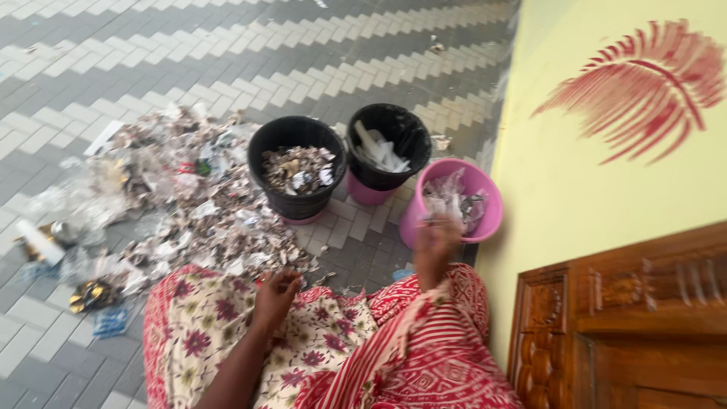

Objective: The person sits on a tiled floor and sorts a pile of mixed waste by hand. They pick up individual pieces of plastic and paper, separate them, and place them into three nearby buckets.

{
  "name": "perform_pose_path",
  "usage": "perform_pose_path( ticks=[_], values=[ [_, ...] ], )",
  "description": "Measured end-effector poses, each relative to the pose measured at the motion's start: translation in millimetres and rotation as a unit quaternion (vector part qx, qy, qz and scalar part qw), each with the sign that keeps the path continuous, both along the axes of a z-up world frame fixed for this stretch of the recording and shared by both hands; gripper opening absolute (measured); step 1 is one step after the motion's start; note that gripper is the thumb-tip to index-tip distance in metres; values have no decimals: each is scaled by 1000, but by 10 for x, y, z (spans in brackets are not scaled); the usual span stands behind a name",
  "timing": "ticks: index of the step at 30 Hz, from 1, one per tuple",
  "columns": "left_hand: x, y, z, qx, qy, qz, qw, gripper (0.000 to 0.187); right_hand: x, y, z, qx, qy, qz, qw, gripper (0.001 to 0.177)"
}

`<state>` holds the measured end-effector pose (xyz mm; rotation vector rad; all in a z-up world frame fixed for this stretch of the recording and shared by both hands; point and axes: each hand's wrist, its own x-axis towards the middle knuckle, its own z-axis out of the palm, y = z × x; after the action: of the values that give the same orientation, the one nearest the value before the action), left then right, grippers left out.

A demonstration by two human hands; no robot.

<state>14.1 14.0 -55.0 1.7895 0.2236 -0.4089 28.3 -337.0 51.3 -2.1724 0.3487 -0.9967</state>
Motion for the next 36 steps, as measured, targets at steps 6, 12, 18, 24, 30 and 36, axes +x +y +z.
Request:
perform_pose_path(
  ticks=[6,12,18,24,30,36],
  values=[
    [340,397,211,-83,33,218,972,28,12,-769,112,-112,298,-113,941,71],
    [596,532,13,-89,-30,299,950,34,-71,-631,-270,-106,239,-138,955,58],
    [1393,931,-465,193,-17,273,942,41,14,-448,-309,-250,432,-109,859,94],
    [1766,1081,-730,362,44,71,928,65,96,-432,-259,-242,529,-95,808,111],
    [2021,1076,-757,419,20,25,907,75,132,-437,-282,-222,554,-95,797,120],
    [2264,1296,-690,418,79,-5,905,105,164,-396,-280,-206,557,-105,798,124]
  ],
)
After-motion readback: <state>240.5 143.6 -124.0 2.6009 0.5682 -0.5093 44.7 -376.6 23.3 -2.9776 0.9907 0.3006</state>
